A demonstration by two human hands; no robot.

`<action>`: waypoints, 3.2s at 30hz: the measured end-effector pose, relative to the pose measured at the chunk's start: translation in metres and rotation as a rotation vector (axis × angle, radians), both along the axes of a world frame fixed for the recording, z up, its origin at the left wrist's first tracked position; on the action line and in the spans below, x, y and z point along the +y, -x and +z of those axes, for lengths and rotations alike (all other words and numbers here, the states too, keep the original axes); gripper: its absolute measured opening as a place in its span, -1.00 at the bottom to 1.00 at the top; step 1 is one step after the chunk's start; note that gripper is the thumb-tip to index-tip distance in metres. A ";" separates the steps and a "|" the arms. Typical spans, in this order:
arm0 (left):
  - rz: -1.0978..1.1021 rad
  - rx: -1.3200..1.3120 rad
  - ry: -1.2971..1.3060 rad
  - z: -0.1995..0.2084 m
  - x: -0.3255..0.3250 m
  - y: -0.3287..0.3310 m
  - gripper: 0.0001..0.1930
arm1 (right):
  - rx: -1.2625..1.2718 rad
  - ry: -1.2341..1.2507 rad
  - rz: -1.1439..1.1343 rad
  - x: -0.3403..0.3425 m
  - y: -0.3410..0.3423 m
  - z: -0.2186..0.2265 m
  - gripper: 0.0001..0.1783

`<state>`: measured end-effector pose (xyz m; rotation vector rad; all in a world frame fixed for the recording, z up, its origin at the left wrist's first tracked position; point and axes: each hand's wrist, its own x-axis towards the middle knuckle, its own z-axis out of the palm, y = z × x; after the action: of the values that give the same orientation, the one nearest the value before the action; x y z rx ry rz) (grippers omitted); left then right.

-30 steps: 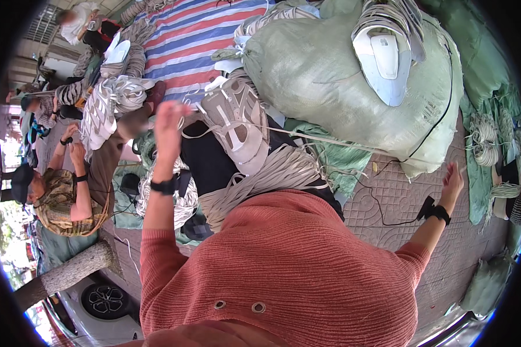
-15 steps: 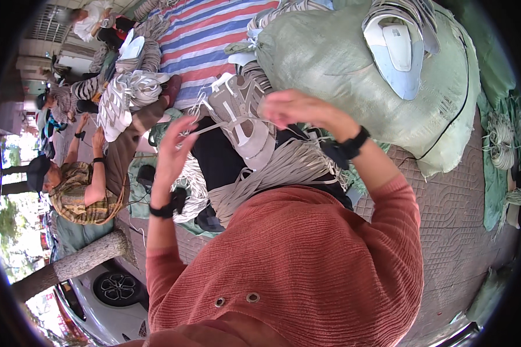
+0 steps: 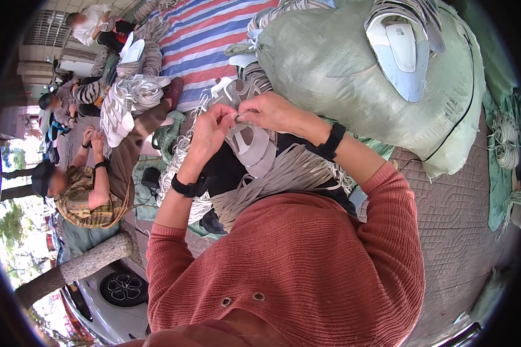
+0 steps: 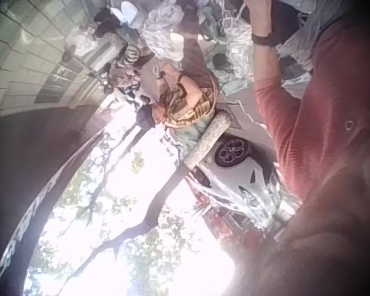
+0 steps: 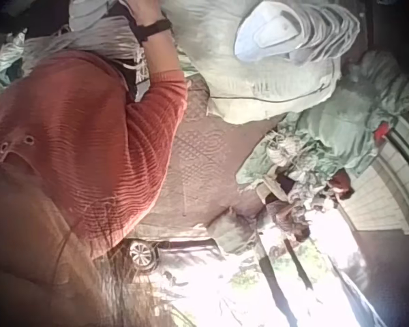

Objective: The person sits on the ground and laces a white sneaker held on their lap. They thread a white lace through the eyelets, pulling it tight and adjusting the fit repeatedly. The person works on a single shoe while surrounded by large sacks of footwear and other workers.

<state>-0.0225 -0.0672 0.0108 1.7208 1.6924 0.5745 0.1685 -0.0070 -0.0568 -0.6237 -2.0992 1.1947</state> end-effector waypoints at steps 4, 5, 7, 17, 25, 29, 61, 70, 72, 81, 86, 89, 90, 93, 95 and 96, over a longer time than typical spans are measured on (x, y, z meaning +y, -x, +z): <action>-0.011 0.030 -0.127 -0.015 0.009 0.016 -0.89 | 0.026 -0.421 -0.094 0.005 -0.002 -0.014 -0.79; -0.041 0.168 -0.232 -0.016 0.015 0.018 -0.89 | -0.033 -0.379 -0.089 0.005 -0.004 -0.020 -0.78; -0.106 0.393 -0.343 -0.021 0.017 0.018 -0.86 | -0.152 -0.295 -0.081 0.004 -0.007 -0.030 -0.76; -0.337 0.361 -0.159 -0.029 0.021 0.013 -0.82 | -0.118 -0.104 -0.128 -0.015 0.001 -0.046 -0.83; -0.389 -0.048 -0.038 -0.042 0.023 0.026 -0.78 | -0.124 -0.421 -0.409 -0.036 0.018 -0.047 -0.88; -0.350 -0.164 0.019 -0.041 0.025 0.029 -0.78 | -0.398 -0.336 -0.241 -0.011 0.002 -0.019 -0.82; 0.171 0.617 -0.780 0.027 0.090 0.206 -0.84 | -0.187 -0.308 0.191 0.040 -0.012 -0.015 -0.79; 1.020 0.278 -0.983 0.238 -0.031 0.419 -0.70 | -0.204 -0.265 0.196 0.053 -0.016 -0.022 -0.79; 0.969 0.654 -0.954 0.234 -0.070 0.457 -0.73 | -0.171 -0.250 0.233 0.049 -0.012 -0.018 -0.79; 0.188 0.356 -0.559 0.042 0.012 0.151 -0.61 | -0.145 -0.290 -0.016 0.017 -0.042 -0.012 -0.75; -0.235 0.281 -0.609 -0.004 0.000 0.040 -0.89 | -0.176 -0.270 -0.122 -0.006 -0.027 -0.033 -0.87; -0.327 0.240 -0.568 -0.017 0.005 0.018 -0.85 | 0.056 0.597 -0.101 -0.006 -0.018 -0.028 -0.90; -0.352 0.234 -0.551 -0.019 0.007 0.014 -0.84 | 0.112 0.761 -0.099 -0.006 -0.016 -0.023 -0.88; -0.386 0.248 -0.491 -0.023 0.007 0.008 -0.82 | 0.270 1.173 -0.088 -0.009 -0.014 -0.005 -0.82; -0.401 0.246 -0.494 -0.025 0.008 0.006 -0.82 | 0.355 1.303 -0.075 -0.008 -0.014 -0.004 -0.81; -0.368 0.206 -0.449 -0.029 0.008 0.006 -0.83 | 0.396 1.368 -0.066 -0.008 -0.013 -0.003 -0.81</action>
<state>-0.0282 -0.0591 -0.0178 2.4172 1.3896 0.6538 0.1816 -0.0148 -0.0601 -0.8726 -0.6901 2.3888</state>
